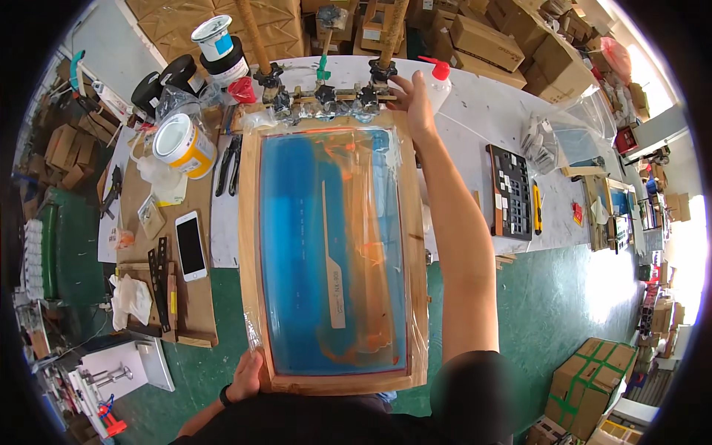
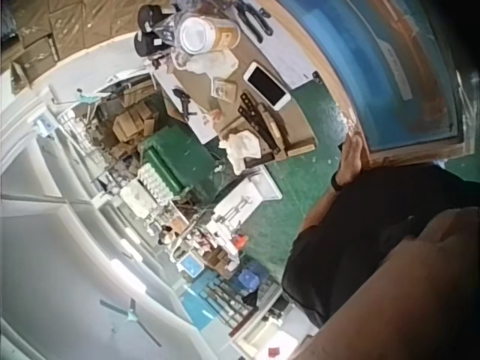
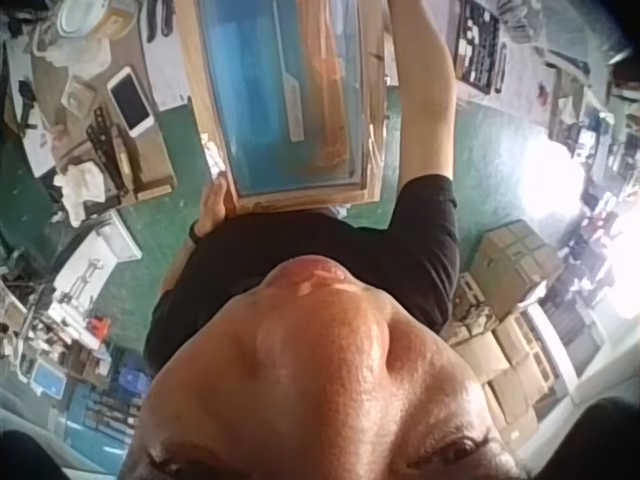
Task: Assemble sign components and prepare a screen printing frame using a hot glue gun.
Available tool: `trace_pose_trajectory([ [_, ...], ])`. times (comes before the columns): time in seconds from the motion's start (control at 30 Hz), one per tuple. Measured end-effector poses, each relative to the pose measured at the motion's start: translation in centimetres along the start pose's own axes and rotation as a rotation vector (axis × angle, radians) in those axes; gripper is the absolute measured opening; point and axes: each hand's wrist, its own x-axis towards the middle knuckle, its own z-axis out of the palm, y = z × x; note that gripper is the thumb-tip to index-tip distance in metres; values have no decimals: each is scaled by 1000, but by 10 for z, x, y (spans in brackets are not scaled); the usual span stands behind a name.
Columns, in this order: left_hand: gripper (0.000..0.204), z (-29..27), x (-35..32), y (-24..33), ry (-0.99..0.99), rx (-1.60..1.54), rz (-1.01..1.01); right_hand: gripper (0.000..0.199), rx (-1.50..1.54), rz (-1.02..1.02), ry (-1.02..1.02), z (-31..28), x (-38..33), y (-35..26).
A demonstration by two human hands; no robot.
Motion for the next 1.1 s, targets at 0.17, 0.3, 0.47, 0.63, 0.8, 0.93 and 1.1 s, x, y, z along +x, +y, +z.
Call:
trace_pose_trajectory([
  [0.17, 35, 8, 2, -7, 29, -7, 61, 75, -103, -155, 364, 0, -12, 2],
  [0.3, 34, 15, 1, 5, 88, -124, 52, 69, -91, -213, 237, 8, -29, -21],
  [0.47, 40, 5, -3, 24, 26, -35, 56, 51, -110, -300, 164, -1, -134, -61],
  [0.63, 54, -19, -16, 48, -146, -209, 85, 32, -342, -315, 403, -34, -357, -42],
  [0.8, 63, -45, -13, 87, -390, -195, 283, 34, -688, 37, 476, 24, -545, 25],
  [0.93, 45, -72, 41, 132, -111, 20, 488, 71, 48, 243, -239, 120, -572, 73],
  [1.1, 38, -95, 169, 187, 30, -80, 738, 70, 352, 160, -220, 193, -540, 97],
])
